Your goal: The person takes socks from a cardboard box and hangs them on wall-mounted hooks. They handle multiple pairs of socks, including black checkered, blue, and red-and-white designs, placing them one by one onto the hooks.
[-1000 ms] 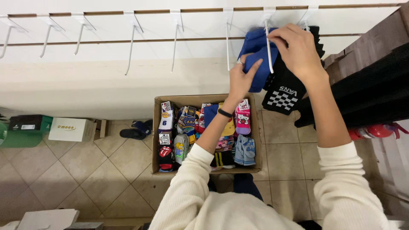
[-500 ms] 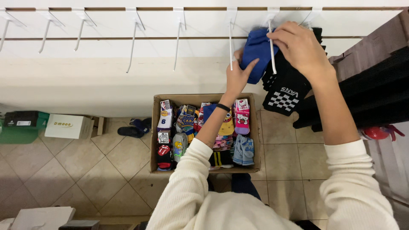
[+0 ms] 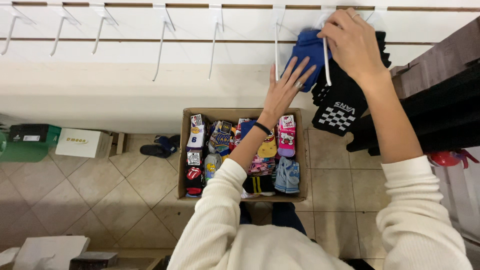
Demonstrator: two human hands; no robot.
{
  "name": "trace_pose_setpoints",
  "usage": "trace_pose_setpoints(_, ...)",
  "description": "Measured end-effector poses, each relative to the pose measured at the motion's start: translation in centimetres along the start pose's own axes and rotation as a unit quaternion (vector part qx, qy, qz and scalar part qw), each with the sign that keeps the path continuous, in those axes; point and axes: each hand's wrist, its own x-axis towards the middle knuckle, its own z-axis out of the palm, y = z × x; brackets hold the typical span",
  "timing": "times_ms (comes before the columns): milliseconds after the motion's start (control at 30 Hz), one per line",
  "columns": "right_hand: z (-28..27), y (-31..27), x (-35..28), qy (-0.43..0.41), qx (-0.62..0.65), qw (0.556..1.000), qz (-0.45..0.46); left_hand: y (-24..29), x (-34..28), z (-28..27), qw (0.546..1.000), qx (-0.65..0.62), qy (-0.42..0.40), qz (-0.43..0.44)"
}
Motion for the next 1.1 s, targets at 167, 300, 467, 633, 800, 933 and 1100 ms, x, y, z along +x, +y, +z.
trace_pose_setpoints(167, -2.6, -2.4, -1.0, 0.0, 0.033, 0.999, 0.008, -2.4, -1.9, -0.6, 0.998, -0.017, -0.026, 0.055)
trace_pose_setpoints(300, -7.1, -8.1, -3.1, 0.052, 0.186, 0.975, 0.111, -5.2, -7.5, 3.7, 0.977, -0.21, -0.03, 0.007)
trace_pose_setpoints(467, -5.8, -16.6, -9.9, 0.092, 0.303, 0.917, 0.244, -5.8, -19.9, 20.1, 0.877, -0.42, -0.096, -0.212)
trace_pose_setpoints(633, -0.2, -22.7, -17.4, 0.024, 0.354, 0.867, 0.351, -3.2, -29.2, 33.1, 0.729, -0.494, -0.288, -0.377)
trace_pose_setpoints(800, 1.7, -28.3, -21.2, -0.101, 0.399, 0.822, 0.395, -1.1, -31.0, 34.6, 0.705, -0.438, -0.354, -0.431)
trace_pose_setpoints(933, 3.0, -32.6, -23.7, -0.194, 0.469, 0.769, 0.39, 0.3, -30.8, 36.3, 0.656, -0.463, -0.307, -0.511)
trace_pose_setpoints(1100, 2.0, -34.1, -22.2, -0.219, 0.524, 0.719, 0.401, 1.4, -30.6, 39.4, 0.598, -0.513, -0.305, -0.535)
